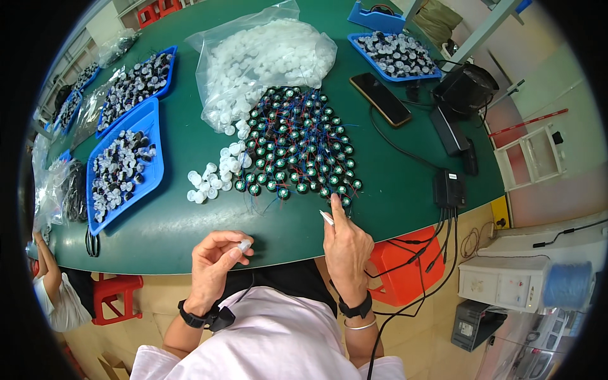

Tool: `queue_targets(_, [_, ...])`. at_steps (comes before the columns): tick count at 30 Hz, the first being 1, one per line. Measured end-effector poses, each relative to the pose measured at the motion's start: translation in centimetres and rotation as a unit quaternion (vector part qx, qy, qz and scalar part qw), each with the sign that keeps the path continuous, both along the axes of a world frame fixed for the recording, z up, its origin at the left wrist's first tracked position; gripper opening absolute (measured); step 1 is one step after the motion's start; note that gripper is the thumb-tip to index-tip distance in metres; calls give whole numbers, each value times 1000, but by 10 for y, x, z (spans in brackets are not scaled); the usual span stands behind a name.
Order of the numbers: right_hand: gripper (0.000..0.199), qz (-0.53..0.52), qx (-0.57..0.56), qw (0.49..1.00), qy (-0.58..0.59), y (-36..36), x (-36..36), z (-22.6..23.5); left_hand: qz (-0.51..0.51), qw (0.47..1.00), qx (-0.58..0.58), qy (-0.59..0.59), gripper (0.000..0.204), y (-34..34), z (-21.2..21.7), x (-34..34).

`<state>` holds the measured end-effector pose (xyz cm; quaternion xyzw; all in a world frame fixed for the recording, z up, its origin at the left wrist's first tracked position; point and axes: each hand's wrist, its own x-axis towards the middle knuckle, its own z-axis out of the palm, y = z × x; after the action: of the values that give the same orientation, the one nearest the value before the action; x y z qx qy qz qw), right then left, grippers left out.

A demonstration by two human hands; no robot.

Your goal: Assembling small LED lighting components by fitting caps and wires together.

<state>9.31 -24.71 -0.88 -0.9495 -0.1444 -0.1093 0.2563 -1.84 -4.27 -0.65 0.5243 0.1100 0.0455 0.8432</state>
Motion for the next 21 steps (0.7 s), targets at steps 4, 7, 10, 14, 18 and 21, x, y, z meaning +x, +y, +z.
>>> queue_targets(4, [26,46,-2,999,-8,4,-10,2,-20,1000,-5,6,18,-2,-2,-2])
queue_targets(7, [20,39,50,998,3,17,-17,10,-26,999,4,24,17,-2,0,1])
queue_targets(10, [15,83,131,988,5,23,-20,5,-30,998,45,45,18,-6,1,5])
queue_targets(14, [39,138,244,950,135,27,-35,19,-18,994,96,41,19,-8,1,12])
queue_targets(18, [52,207,242,924,209,31,-39,26,-44,997,67,-20,22,-7,-1,17])
queue_targets(21, [56,239,248,915,209,32,-38,24,-57,995,81,-15,18,-2,-7,14])
